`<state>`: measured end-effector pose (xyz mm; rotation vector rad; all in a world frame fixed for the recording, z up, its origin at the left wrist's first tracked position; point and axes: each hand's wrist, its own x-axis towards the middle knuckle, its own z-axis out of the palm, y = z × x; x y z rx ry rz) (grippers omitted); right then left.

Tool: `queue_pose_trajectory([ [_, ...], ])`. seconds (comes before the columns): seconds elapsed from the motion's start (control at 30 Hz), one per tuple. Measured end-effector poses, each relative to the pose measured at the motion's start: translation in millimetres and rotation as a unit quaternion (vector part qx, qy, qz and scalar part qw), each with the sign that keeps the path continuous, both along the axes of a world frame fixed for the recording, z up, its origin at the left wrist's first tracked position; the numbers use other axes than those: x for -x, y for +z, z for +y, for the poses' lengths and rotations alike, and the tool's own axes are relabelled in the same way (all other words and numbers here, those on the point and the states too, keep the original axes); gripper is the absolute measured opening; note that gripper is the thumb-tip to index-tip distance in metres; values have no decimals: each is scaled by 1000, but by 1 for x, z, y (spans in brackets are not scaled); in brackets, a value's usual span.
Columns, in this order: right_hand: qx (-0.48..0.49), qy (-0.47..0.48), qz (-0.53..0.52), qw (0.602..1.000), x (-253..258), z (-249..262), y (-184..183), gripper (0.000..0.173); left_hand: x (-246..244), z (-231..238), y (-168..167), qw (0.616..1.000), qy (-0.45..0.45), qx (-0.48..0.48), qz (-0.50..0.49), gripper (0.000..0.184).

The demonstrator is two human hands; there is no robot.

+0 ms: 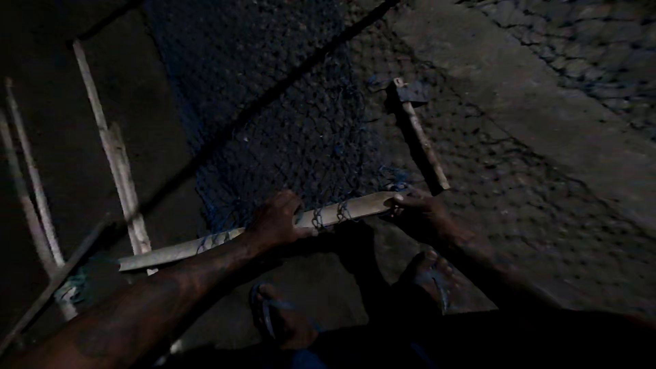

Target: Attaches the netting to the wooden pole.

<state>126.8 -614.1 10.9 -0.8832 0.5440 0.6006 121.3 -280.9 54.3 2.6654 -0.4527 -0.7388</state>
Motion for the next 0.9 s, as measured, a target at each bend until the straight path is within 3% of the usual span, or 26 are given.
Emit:
queue_pose_trajectory([
  [0.13, -23, 16, -18, 999, -1, -2, 1, 23, -17, -37, -4, 990, -72, 78, -96, 69],
  [0.3, -64, 29, -60, 996, -5, -7, -6, 42, -27, -86, -18, 982, -95, 136, -89, 59],
  [0.37, -68, 16, -72, 995, -7, -10, -7, 39, -30, -90, -23, 985, -72, 139, -77, 56],
  [0.67, 41, -74, -62, 994, -22, -9, -2, 29, -34, -90, -16, 997, -53, 65, 3, 54],
  [0.9, 159, -37, -104, 981, -21, -9, -1, 33, -32, -88, -21, 997, -69, 43, -10, 55],
])
